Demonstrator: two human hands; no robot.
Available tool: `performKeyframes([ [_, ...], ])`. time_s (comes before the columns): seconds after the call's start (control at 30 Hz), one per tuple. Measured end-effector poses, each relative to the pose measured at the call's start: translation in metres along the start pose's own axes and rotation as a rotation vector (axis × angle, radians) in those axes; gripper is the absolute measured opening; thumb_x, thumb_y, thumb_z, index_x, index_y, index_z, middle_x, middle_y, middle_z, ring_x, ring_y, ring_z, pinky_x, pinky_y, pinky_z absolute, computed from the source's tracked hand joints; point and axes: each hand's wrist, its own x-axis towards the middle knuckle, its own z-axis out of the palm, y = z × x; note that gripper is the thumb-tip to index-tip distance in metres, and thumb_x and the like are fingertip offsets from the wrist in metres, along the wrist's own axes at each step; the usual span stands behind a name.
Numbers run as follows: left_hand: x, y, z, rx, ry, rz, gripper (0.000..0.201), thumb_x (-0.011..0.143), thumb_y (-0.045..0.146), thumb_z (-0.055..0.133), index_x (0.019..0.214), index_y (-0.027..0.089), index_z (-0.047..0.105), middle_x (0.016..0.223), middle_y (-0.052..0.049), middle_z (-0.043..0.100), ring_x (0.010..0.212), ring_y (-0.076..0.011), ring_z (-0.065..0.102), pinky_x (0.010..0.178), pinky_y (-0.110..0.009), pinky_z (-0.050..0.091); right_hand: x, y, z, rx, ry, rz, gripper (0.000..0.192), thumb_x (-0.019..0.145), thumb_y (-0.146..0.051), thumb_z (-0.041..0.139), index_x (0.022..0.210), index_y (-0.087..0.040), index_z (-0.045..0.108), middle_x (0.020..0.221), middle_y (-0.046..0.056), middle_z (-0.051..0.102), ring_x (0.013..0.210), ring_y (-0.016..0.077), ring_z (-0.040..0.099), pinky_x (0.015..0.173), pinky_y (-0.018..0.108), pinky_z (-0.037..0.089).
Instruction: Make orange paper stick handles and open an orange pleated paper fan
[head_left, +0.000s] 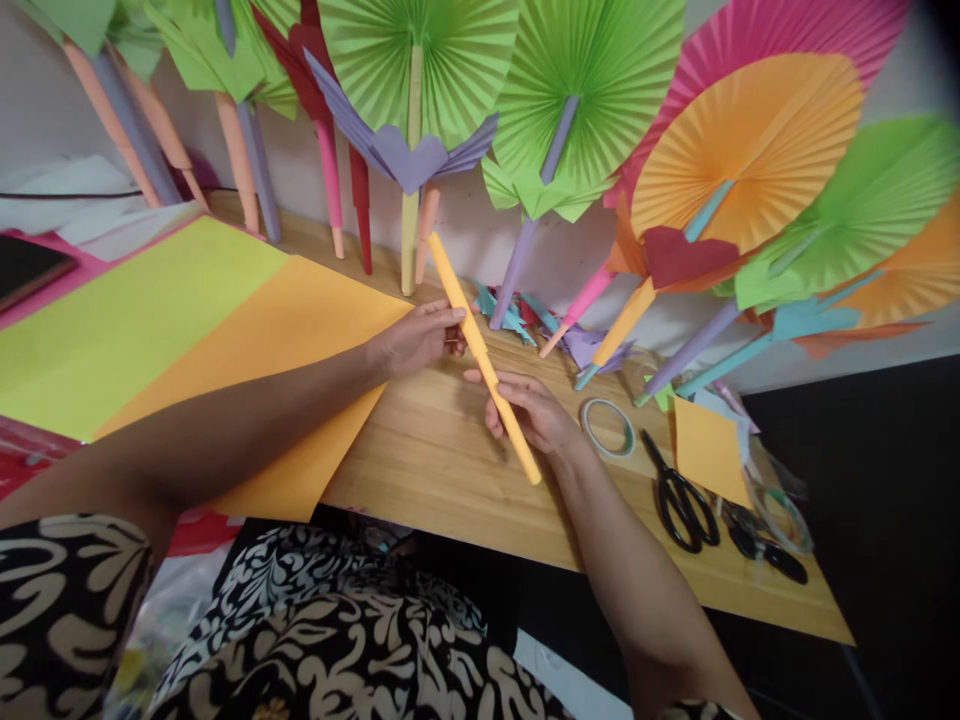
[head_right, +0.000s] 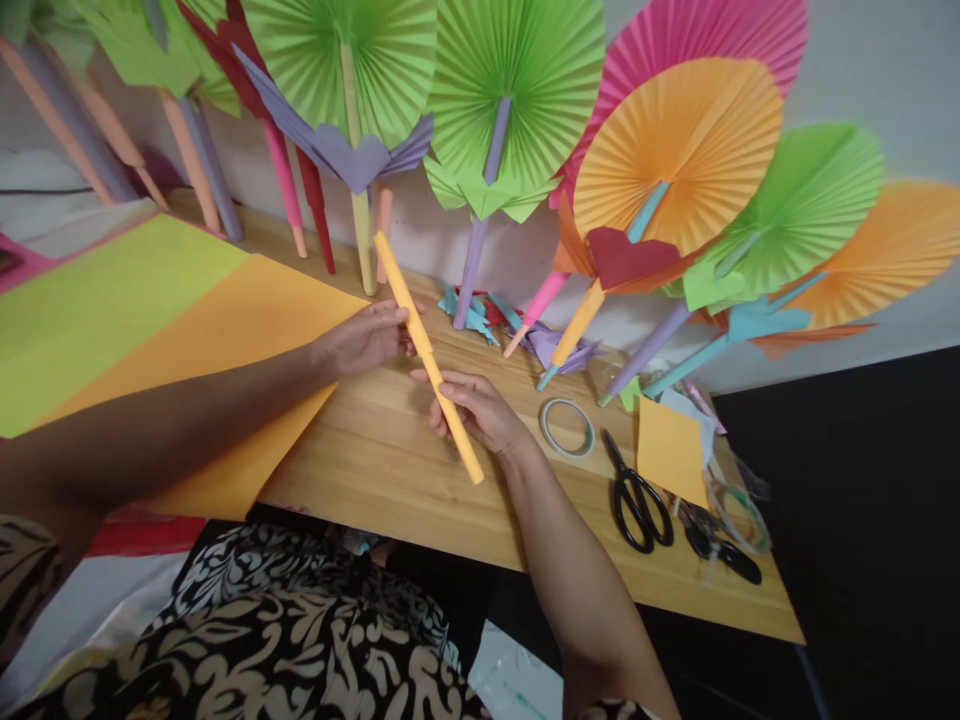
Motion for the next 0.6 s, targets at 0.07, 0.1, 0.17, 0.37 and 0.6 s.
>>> performKeyframes([
  [0.07,0.001,-0.001,0.0,0.004,0.026,0.013,0.022,0.08,0.032,0.083,0.09,0.015,0.072,0.072,0.0,0.068,0.062,-0.01,0.063,0.061,-0.023,0.05,0.0,0.0,0.0,-0.008,0.008,0.006,0.055,0.084,-0.039,0.071,0.131,-0.009,0.068,0.061,0.002,0.072,0.047,0.012,0.063,0.042,0.02,0.047],
  [0.1,0.002,-0.001,0.0,0.006,0.041,0.021,0.022,0.08,0.033,0.084,0.087,0.016,0.072,0.071,0.0,0.068,0.062,-0.0099,0.062,0.061,-0.023,0.05,0.0,0.0,0.0,-0.01,0.01,0.01,0.055,0.085,-0.04,0.071,0.131,-0.009,0.067,0.061,0.002,0.072,0.046,0.012,0.063,0.041,0.02,0.046],
  [0.17,0.003,-0.001,-0.002,0.006,0.062,0.048,0.022,0.078,0.033,0.085,0.084,0.016,0.073,0.07,0.0,0.067,0.063,-0.0097,0.062,0.06,-0.022,0.049,0.0,0.0,0.0,-0.01,0.016,0.018,0.055,0.086,-0.04,0.069,0.131,-0.009,0.068,0.061,0.002,0.072,0.046,0.0117,0.062,0.039,0.019,0.045],
  [0.37,0.007,0.01,-0.005,-0.018,0.132,0.186,0.028,0.08,0.038,0.084,0.072,0.018,0.066,0.065,0.002,0.064,0.061,-0.0093,0.06,0.06,-0.021,0.051,0.001,0.0,-0.001,-0.009,0.011,0.005,0.052,0.081,-0.038,0.074,0.126,-0.011,0.071,0.063,0.001,0.072,0.046,0.0097,0.061,0.041,0.018,0.046],
  [0.6,0.008,0.023,-0.002,-0.027,0.167,0.285,0.04,0.091,0.046,0.07,0.067,0.018,0.057,0.058,0.005,0.052,0.055,-0.006,0.059,0.059,-0.019,0.051,0.0,-0.002,-0.004,-0.042,-0.03,-0.014,0.048,0.083,-0.039,0.072,0.123,-0.012,0.073,0.065,0.002,0.072,0.047,0.0089,0.06,0.041,0.018,0.043],
])
